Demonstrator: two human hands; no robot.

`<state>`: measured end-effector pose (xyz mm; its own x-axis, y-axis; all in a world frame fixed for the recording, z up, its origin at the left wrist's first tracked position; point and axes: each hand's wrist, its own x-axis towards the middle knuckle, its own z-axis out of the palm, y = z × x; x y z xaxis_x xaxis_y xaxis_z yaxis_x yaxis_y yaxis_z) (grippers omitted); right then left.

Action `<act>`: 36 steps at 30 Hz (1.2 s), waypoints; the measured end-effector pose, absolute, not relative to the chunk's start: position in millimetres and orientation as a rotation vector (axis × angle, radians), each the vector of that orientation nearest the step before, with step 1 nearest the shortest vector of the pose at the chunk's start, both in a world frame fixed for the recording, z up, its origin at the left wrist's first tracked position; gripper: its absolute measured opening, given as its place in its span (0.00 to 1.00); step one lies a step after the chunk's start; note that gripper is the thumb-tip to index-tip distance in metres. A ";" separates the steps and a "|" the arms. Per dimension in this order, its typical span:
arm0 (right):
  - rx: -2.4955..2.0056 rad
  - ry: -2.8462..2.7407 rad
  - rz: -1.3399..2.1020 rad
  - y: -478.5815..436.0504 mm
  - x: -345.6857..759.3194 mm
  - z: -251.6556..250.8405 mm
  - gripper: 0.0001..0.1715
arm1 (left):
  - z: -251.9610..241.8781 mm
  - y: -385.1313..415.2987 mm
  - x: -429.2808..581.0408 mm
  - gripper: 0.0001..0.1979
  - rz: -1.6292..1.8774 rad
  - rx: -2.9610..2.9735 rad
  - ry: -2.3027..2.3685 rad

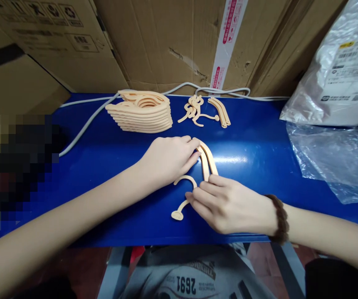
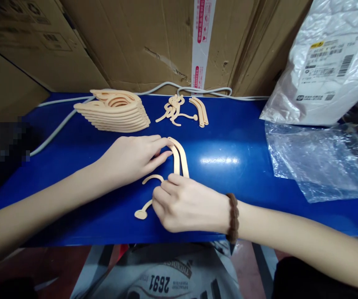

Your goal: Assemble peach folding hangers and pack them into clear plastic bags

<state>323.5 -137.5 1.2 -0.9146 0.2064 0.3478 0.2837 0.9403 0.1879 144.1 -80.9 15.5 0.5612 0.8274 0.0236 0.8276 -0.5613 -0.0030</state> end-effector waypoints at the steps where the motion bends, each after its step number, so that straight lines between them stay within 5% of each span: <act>1: -0.321 -2.750 -0.302 -135.9 325.1 2.4 0.16 | 15.2 -81.1 145.6 0.16 -0.025 -2.764 -1.487; 8: -0.893 -2.255 0.342 -100.2 336.9 22.9 0.09 | 1.2 -78.4 137.2 0.20 -0.111 -2.818 -1.521; 15: -0.913 -1.870 1.039 -66.8 345.9 -10.9 0.13 | -5.2 -78.9 135.7 0.25 -0.295 -2.871 -1.562; 24: -1.089 -1.965 0.787 -66.0 357.8 -8.3 0.10 | -5.7 -79.8 130.2 0.10 -0.453 -2.972 -1.670; 31: -1.031 -1.565 1.007 -63.9 356.9 -7.9 0.14 | -12.4 -75.8 126.5 0.20 -0.740 -2.970 -1.792; 36: -1.015 -1.422 1.187 -57.9 359.8 -10.2 0.13 | -21.2 -74.5 127.3 0.18 -1.015 -3.104 -1.658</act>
